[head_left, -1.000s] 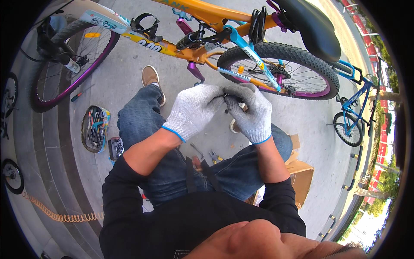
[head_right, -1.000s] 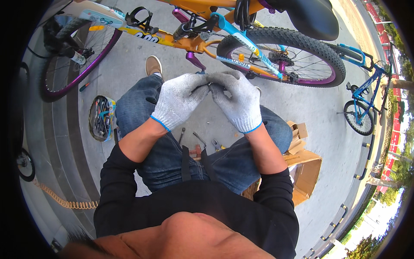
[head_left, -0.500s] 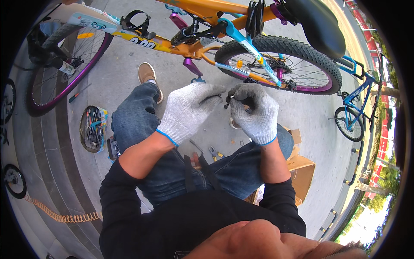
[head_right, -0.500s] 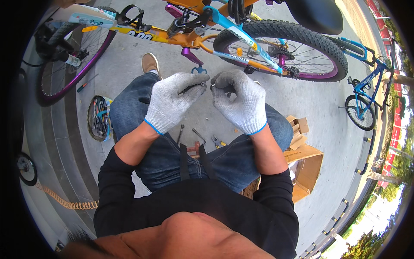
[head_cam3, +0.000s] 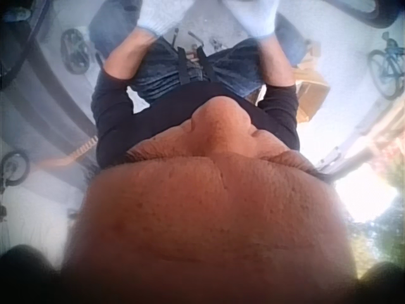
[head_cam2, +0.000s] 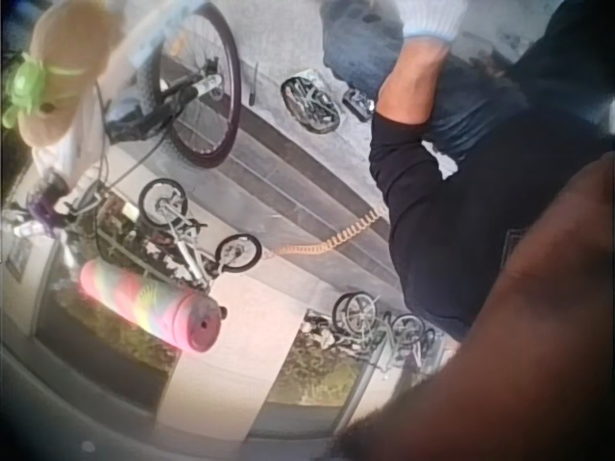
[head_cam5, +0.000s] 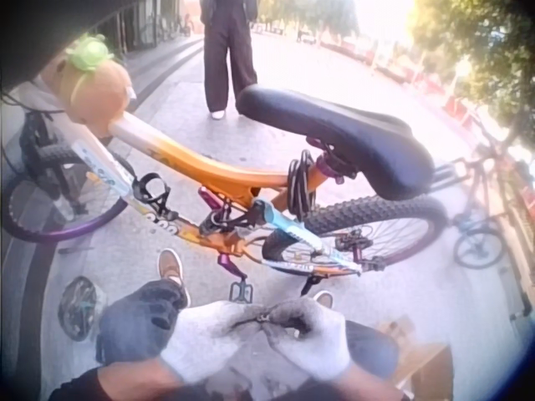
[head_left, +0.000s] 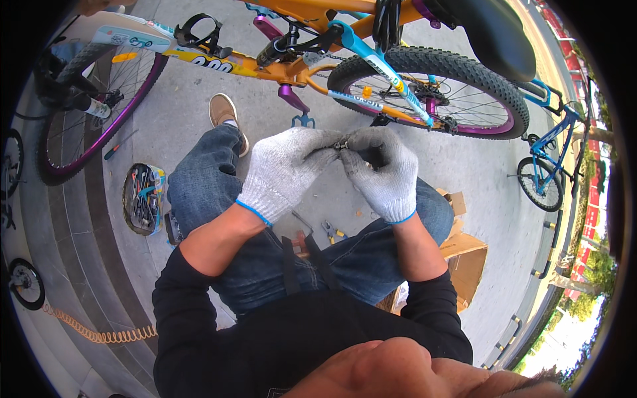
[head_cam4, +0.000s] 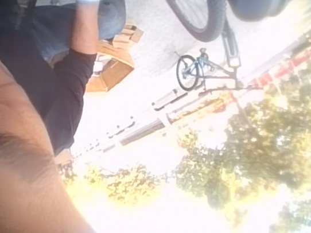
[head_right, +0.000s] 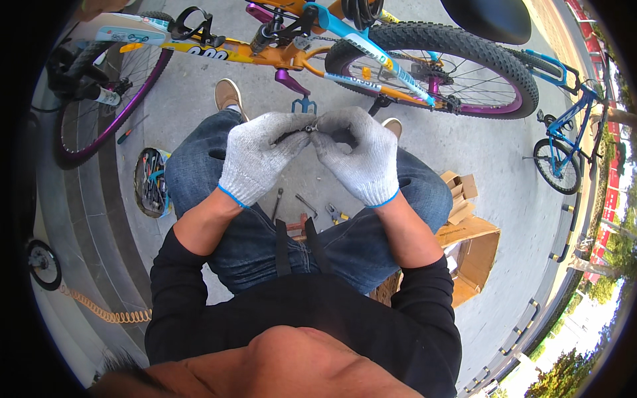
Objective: The person sits on the floor and uses a wrench to tighten a bolt on the bicycle pedal. They then handle small hardware parts from a plastic bag and continue adjusting the pedal area.
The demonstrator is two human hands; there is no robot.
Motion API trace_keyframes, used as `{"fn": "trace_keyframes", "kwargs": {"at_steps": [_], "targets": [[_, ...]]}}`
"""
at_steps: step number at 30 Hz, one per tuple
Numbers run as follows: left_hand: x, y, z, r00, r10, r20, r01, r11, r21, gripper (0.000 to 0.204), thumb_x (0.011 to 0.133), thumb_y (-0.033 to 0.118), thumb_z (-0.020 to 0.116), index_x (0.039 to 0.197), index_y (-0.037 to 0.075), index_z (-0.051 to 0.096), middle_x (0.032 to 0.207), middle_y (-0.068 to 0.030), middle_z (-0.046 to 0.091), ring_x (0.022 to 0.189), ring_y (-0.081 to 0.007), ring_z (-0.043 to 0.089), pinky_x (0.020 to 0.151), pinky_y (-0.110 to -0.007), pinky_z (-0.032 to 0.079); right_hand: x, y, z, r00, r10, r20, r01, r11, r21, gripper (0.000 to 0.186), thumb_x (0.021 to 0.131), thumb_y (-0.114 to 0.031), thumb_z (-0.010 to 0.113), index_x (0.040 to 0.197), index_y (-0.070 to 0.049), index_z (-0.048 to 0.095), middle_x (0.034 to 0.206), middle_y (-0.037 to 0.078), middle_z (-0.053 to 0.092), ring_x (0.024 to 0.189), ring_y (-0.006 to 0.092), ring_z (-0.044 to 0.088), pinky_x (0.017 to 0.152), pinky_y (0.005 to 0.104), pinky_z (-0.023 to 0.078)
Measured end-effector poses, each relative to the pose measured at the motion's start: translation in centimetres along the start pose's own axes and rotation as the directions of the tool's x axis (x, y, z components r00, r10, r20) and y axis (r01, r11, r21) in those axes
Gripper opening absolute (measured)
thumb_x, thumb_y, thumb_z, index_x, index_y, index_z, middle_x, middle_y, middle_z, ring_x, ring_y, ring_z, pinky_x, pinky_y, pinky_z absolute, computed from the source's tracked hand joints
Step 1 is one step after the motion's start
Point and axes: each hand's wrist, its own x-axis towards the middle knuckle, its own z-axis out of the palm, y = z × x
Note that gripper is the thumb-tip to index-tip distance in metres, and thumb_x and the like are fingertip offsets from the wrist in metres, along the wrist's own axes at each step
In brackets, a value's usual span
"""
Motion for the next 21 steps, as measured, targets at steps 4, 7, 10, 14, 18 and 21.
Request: {"fn": "trace_keyframes", "kwargs": {"at_steps": [4, 7, 10, 14, 18, 21], "targets": [[0.0, 0.0, 0.0, 1.0, -0.008, 0.0, 0.008, 1.0, 0.0, 0.029, 0.092, 0.008, 0.083, 0.12, 0.004, 0.081, 0.104, -0.0147, 0.081, 0.093, -0.0264, 0.081, 0.081, -0.033, 0.063, 0.2, 0.7, 0.1, 0.971, 0.225, 0.075, -0.237, 0.923, 0.303, 0.02, 0.096, 0.003, 0.074, 0.114, 0.003, 0.066, 0.107, 0.012, 0.076, 0.095, 0.0168, 0.077, 0.083, 0.0301, 0.062], [0.1, 0.0, -0.1, 1.0, -0.006, -0.003, 0.006, 1.0, 0.002, 0.028, 0.092, 0.007, 0.083, 0.12, 0.003, 0.081, 0.102, -0.0148, 0.081, 0.092, -0.0243, 0.082, 0.081, -0.032, 0.063, 0.4, 1.4, 0.1, 0.958, 0.245, 0.148, -0.284, 0.878, 0.385, 0.021, 0.097, 0.004, 0.072, 0.116, 0.004, 0.064, 0.108, 0.013, 0.074, 0.096, 0.0193, 0.077, 0.085, 0.0313, 0.063], [0.1, 0.1, -0.2, 0.998, -0.055, 0.021, 0.056, 0.996, -0.067, 0.027, 0.094, 0.007, 0.082, 0.121, 0.002, 0.08, 0.101, -0.0139, 0.082, 0.092, -0.0208, 0.081, 0.081, -0.031, 0.063, 0.4, 1.7, 0.3, 0.943, 0.26, 0.209, -0.33, 0.823, 0.463, 0.021, 0.097, 0.005, 0.071, 0.117, 0.005, 0.062, 0.111, 0.014, 0.073, 0.098, 0.0216, 0.077, 0.088, 0.0345, 0.065], [0.0, -0.1, -0.4, 0.99, -0.126, 0.06, 0.131, 0.986, -0.1, 0.027, 0.097, 0.008, 0.08, 0.122, 0.0, 0.079, 0.101, -0.0128, 0.083, 0.093, -0.0173, 0.08, 0.083, -0.03, 0.063, 0.6, 1.9, 0.7, 0.934, 0.265, 0.241, -0.358, 0.714, 0.601, 0.022, 0.098, 0.004, 0.069, 0.119, 0.003, 0.061, 0.115, 0.015, 0.07, 0.102, 0.022, 0.075, 0.089, 0.039, 0.067], [0.0, -0.8, -0.8, 0.998, -0.012, 0.059, 0.012, 1.0, -0.008, 0.028, 0.097, 0.008, 0.08, 0.124, 0.001, 0.079, 0.106, -0.0136, 0.083, 0.095, -0.0174, 0.08, 0.086, -0.03, 0.062, 1.3, 1.8, 0.8, 0.875, 0.336, 0.347, -0.483, 0.622, 0.616, 0.031, 0.103, -0.014, 0.076, 0.126, 0.001, 0.061, 0.117, 0.016, 0.071, 0.1, 0.0215, 0.077, 0.084, 0.0343, 0.069], [0.1, -1.2, -1.4, 0.997, -0.023, 0.078, 0.022, 1.0, 0.018, 0.029, 0.098, 0.008, 0.079, 0.126, 0.002, 0.079, 0.106, -0.013, 0.082, 0.096, -0.0174, 0.08, 0.086, -0.03, 0.062, 1.2, 2.4, 1.7, 0.876, 0.337, 0.345, -0.482, 0.647, 0.59, 0.036, 0.102, -0.019, 0.077, 0.128, 0.002, 0.063, 0.111, 0.013, 0.073, 0.096, 0.0183, 0.076, 0.079, 0.0311, 0.068]]}}
